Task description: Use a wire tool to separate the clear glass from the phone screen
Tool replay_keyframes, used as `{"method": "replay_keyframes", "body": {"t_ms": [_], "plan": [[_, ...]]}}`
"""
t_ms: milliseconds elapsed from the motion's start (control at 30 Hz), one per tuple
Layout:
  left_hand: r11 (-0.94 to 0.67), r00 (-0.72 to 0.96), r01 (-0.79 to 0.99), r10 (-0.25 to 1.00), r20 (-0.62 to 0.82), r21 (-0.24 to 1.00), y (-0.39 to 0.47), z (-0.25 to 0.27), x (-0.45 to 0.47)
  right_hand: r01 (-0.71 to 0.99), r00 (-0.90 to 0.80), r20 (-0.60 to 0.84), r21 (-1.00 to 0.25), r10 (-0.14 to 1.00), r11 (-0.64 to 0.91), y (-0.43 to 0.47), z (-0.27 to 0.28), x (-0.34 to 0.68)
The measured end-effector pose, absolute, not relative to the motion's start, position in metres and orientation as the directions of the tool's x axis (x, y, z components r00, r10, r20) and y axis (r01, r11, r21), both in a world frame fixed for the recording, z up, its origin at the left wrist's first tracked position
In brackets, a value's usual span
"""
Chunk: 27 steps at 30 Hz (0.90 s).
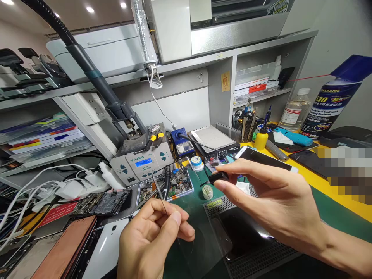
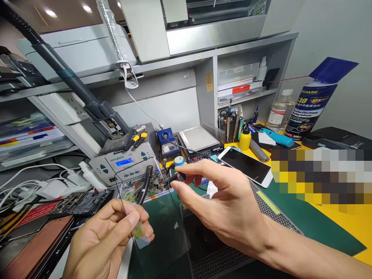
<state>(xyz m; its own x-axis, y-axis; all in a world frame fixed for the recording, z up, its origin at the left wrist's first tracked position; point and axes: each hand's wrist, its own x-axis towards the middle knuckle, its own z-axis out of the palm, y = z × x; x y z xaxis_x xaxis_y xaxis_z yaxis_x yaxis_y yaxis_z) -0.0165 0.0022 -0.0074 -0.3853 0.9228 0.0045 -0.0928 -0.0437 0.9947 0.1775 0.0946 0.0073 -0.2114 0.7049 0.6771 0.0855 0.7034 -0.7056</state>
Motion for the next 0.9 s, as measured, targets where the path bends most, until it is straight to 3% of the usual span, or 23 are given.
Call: {"method": "replay_keyframes", "body": {"t_ms": [500,900], "plan": [[-0.02,-0.484,-0.111,0.874,-0.037,0.994,0.002,-0.002,-0.004,0.084,-0.207,0.683,-0.701,0.7,0.708,0.096,0.007,0.179],[-0.008,-0.413,-0.089,0.91,-0.03,0.996,0.003,-0.007,-0.014,0.061,-0.195,0.694,-0.697,0.693,0.714,0.097,0.007,0.177]]}}
